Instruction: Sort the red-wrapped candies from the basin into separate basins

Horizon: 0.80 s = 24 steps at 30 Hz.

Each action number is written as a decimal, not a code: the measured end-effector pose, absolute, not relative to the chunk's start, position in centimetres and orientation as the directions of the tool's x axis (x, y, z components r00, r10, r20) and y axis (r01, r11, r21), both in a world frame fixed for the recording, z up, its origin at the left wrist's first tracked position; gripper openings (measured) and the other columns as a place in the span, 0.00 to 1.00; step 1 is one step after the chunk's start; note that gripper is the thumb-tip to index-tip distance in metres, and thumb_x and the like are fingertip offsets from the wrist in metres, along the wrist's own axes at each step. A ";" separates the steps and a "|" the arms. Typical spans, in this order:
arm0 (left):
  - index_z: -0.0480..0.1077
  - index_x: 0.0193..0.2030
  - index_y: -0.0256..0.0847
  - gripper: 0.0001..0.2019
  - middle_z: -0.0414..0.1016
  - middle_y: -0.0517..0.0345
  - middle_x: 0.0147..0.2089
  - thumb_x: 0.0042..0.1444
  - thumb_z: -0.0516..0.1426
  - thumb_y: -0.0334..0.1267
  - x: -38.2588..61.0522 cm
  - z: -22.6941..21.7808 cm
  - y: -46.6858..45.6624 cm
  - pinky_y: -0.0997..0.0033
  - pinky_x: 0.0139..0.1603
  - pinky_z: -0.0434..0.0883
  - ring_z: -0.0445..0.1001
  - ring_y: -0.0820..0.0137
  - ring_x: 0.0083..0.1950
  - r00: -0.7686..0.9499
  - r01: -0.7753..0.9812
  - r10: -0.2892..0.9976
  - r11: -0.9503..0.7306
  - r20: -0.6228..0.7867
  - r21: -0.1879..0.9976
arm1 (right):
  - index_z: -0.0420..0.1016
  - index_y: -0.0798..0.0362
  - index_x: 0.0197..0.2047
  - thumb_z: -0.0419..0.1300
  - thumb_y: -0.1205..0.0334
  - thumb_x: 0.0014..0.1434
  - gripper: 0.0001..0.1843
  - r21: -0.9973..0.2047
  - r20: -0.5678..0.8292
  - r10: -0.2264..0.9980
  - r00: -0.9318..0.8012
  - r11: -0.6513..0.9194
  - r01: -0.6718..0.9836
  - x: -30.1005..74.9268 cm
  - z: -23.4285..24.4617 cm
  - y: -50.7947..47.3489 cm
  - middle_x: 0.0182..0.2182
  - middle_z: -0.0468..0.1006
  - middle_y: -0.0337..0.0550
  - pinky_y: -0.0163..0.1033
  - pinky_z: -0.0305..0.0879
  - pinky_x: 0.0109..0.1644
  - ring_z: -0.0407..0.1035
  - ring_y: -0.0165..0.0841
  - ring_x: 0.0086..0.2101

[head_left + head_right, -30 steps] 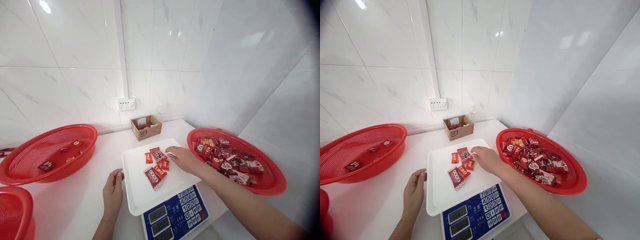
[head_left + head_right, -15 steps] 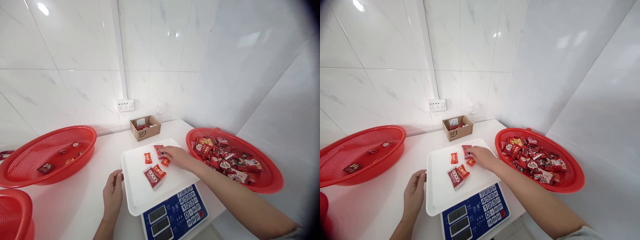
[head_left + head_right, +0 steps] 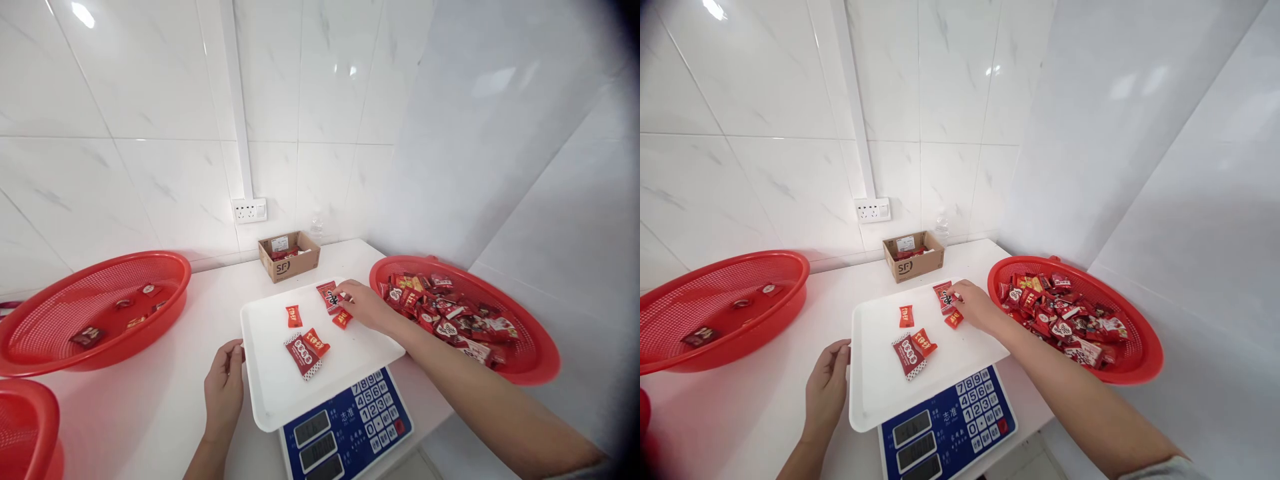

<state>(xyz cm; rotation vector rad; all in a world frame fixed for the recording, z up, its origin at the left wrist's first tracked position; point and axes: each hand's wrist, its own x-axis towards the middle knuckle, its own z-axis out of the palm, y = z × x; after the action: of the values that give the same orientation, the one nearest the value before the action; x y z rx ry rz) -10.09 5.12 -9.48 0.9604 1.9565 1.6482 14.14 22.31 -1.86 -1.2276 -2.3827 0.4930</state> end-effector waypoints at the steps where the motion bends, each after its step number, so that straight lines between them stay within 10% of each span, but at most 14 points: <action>1: 0.70 0.41 0.44 0.16 0.75 0.55 0.42 0.54 0.51 0.52 -10.1 -9.5 5.1 0.65 0.42 0.69 0.73 0.64 0.42 -0.679 0.244 0.723 0.059 0.127 0.968 | 0.71 0.52 0.41 0.50 0.76 0.53 0.16 -0.498 0.221 0.826 -0.518 0.553 0.668 14.1 -1.8 22.2 0.45 0.71 0.43 0.35 0.65 0.43 0.69 0.29 0.39; 24: 0.70 0.41 0.43 0.17 0.76 0.55 0.40 0.54 0.51 0.52 -10.0 -9.5 5.2 0.64 0.43 0.69 0.73 0.64 0.41 -0.683 0.248 0.716 0.042 0.144 0.968 | 0.70 0.51 0.42 0.52 0.75 0.50 0.17 -0.658 0.022 0.763 -0.646 0.497 0.566 14.7 -1.1 19.1 0.45 0.69 0.43 0.38 0.66 0.40 0.67 0.28 0.33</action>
<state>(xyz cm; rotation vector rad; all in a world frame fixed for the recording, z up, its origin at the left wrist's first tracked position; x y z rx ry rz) -10.04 5.19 -9.50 0.9718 1.9476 1.6787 14.66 19.07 -1.10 -1.1175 -2.4345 0.8999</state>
